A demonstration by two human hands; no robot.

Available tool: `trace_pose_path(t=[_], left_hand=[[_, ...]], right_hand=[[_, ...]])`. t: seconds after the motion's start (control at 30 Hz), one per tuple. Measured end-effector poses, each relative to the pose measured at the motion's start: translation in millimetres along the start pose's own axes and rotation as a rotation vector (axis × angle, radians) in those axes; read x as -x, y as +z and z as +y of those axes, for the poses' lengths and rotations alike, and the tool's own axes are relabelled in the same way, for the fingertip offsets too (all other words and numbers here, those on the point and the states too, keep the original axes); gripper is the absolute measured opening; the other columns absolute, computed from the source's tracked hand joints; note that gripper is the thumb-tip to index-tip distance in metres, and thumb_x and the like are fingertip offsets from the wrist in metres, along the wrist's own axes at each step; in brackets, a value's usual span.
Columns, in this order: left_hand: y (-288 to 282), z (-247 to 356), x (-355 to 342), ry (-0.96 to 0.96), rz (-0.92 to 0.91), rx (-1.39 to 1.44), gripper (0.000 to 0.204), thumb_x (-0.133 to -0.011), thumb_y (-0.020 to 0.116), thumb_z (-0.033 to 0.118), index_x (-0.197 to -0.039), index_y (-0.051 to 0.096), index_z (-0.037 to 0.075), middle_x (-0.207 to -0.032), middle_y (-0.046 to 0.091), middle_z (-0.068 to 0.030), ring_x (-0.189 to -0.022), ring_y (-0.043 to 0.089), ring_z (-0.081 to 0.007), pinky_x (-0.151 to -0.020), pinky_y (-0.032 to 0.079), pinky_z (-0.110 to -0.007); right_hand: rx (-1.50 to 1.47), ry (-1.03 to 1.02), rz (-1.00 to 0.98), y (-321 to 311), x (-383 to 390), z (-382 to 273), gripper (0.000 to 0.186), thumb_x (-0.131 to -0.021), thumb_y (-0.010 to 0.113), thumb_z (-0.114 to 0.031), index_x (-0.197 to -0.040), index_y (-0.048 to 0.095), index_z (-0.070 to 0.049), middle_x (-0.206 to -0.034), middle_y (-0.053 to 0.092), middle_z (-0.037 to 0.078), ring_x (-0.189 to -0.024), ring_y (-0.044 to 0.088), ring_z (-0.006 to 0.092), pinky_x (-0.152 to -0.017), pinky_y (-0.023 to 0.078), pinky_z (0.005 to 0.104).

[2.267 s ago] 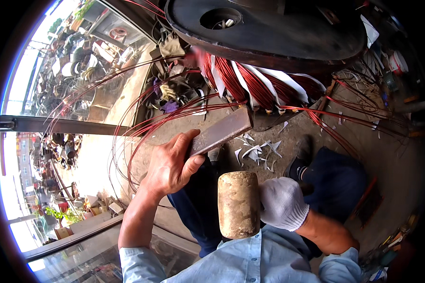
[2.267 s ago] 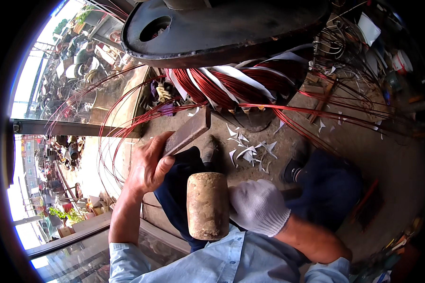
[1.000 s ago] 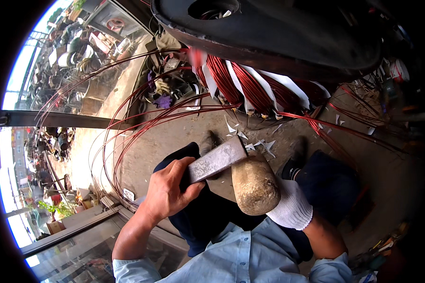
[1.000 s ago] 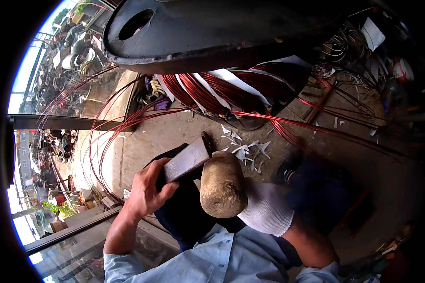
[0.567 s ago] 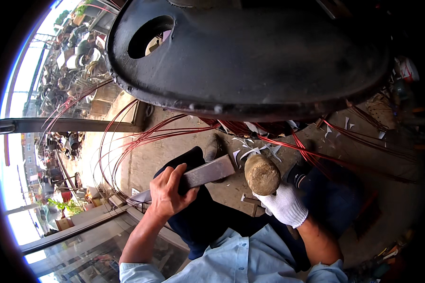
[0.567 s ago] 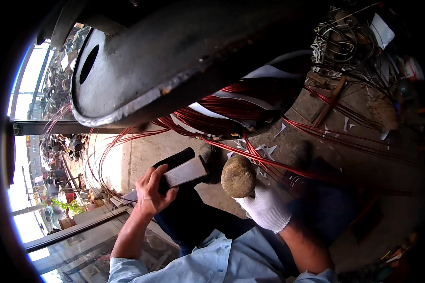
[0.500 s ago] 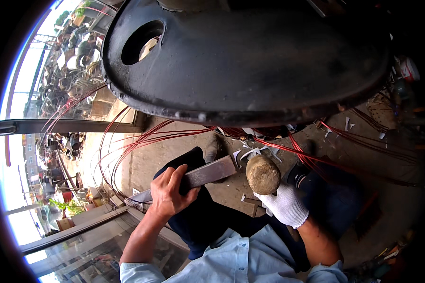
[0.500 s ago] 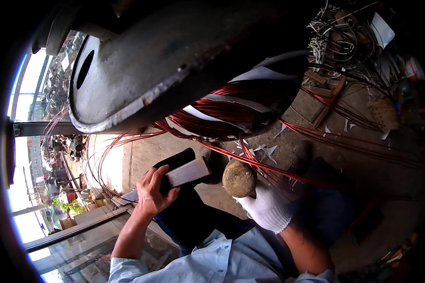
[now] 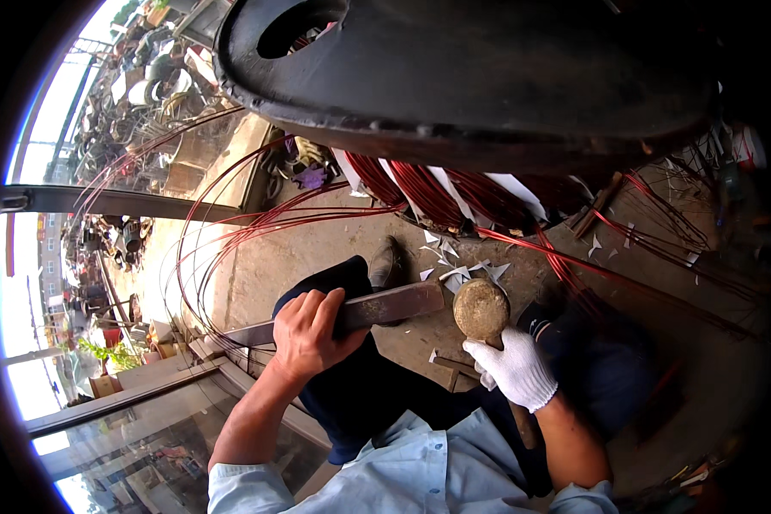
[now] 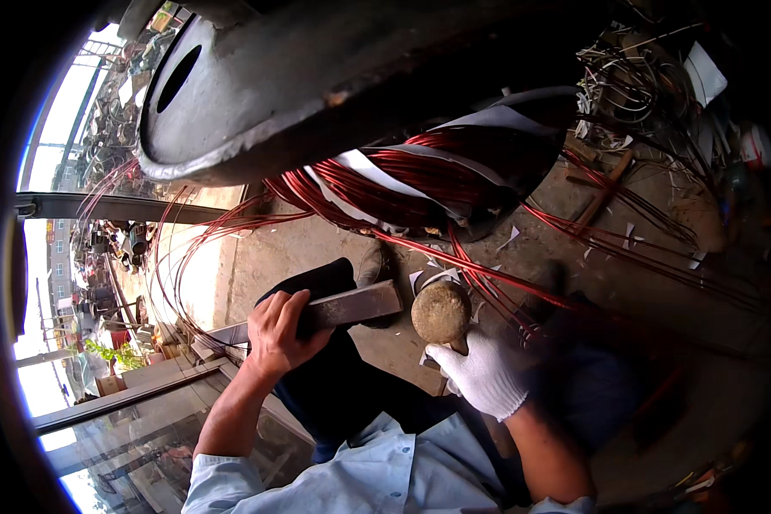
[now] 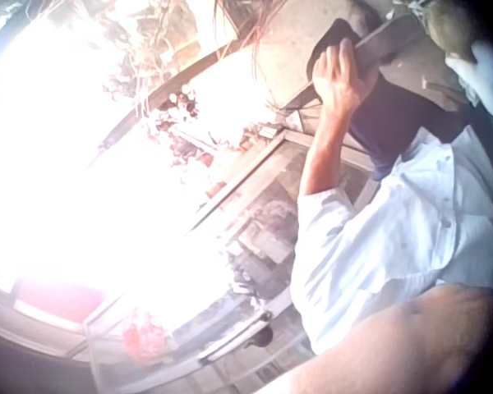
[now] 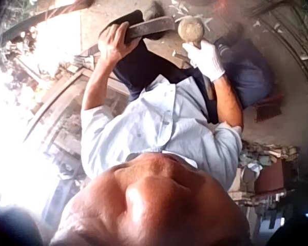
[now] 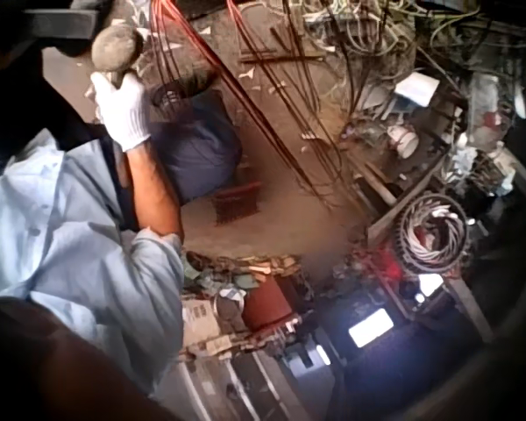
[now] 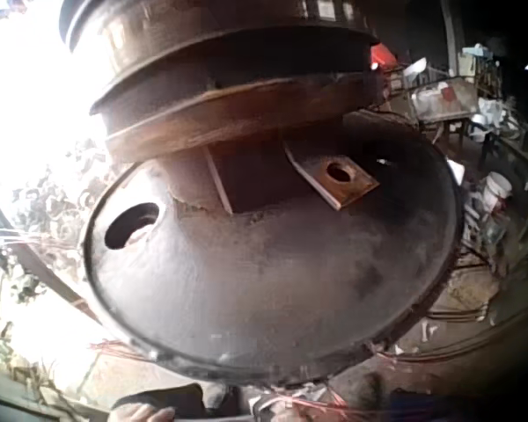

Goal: The person sits on the floor and uses a wooden mallet to strike a metal bar against the coils of a motor stator, while also handling and organizing wires by hand.

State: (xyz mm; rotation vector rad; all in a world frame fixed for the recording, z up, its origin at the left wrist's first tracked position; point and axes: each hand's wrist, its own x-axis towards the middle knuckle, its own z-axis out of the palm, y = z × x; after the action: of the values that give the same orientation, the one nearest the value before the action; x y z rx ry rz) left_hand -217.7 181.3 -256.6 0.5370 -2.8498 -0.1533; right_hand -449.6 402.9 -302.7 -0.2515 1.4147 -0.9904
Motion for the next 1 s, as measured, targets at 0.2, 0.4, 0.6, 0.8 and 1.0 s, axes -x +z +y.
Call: trace_pose_path(t=[0.2,0.4,0.6,0.8,1.0], left_hand=[[8,5,6,0.054,0.120,-0.042,0.064,-0.061,0.090,0.028,-0.113,0.063,0.002,-0.078,0.057,-0.0072,-0.062,0.057,-0.0251,-0.056,0.047,-0.037],[7,3,20,0.040,0.178,-0.028,0.065,-0.059,0.089,0.026,-0.113,0.063,0.001,-0.078,0.056,-0.0065,-0.062,0.057,-0.0244,-0.057,0.046,-0.036],[9,-2,28,0.049,0.260,-0.010,0.068,-0.056,0.091,0.027,-0.113,0.064,0.001,-0.077,0.057,-0.0063,-0.062,0.057,-0.0241,-0.057,0.046,-0.036],[8,-6,32,0.049,0.302,0.018,0.067,-0.057,0.091,0.026,-0.113,0.064,0.001,-0.077,0.058,-0.0063,-0.061,0.057,-0.0237,-0.056,0.045,-0.035],[6,-8,33,0.049,0.296,0.020,0.066,-0.059,0.091,0.028,-0.112,0.064,0.000,-0.078,0.059,-0.0065,-0.062,0.058,-0.0238,-0.056,0.046,-0.035]], right_hand=[[-0.033,0.047,-0.003,7,-8,9,0.020,-0.098,0.069,-0.022,-0.092,0.060,-0.005,-0.068,0.057,0.003,-0.052,0.055,0.0099,-0.049,0.049,0.0261],[-0.049,0.161,0.033,16,-25,21,0.024,-0.097,0.070,-0.027,-0.096,0.062,-0.005,-0.070,0.058,0.001,-0.052,0.055,0.0084,-0.047,0.049,0.0260],[-0.202,0.200,0.036,16,-39,37,0.031,-0.097,0.070,-0.032,-0.102,0.062,-0.003,-0.071,0.058,0.001,-0.056,0.056,0.0108,-0.047,0.048,0.0280],[-0.246,0.280,0.081,22,-47,42,0.030,-0.097,0.068,-0.037,-0.098,0.061,-0.008,-0.073,0.058,-0.001,-0.057,0.054,0.0119,-0.050,0.044,0.0294],[-0.294,0.317,0.070,20,-57,53,0.027,-0.097,0.069,-0.036,-0.093,0.059,-0.011,-0.074,0.058,-0.001,-0.059,0.053,0.0128,-0.051,0.043,0.0295]])
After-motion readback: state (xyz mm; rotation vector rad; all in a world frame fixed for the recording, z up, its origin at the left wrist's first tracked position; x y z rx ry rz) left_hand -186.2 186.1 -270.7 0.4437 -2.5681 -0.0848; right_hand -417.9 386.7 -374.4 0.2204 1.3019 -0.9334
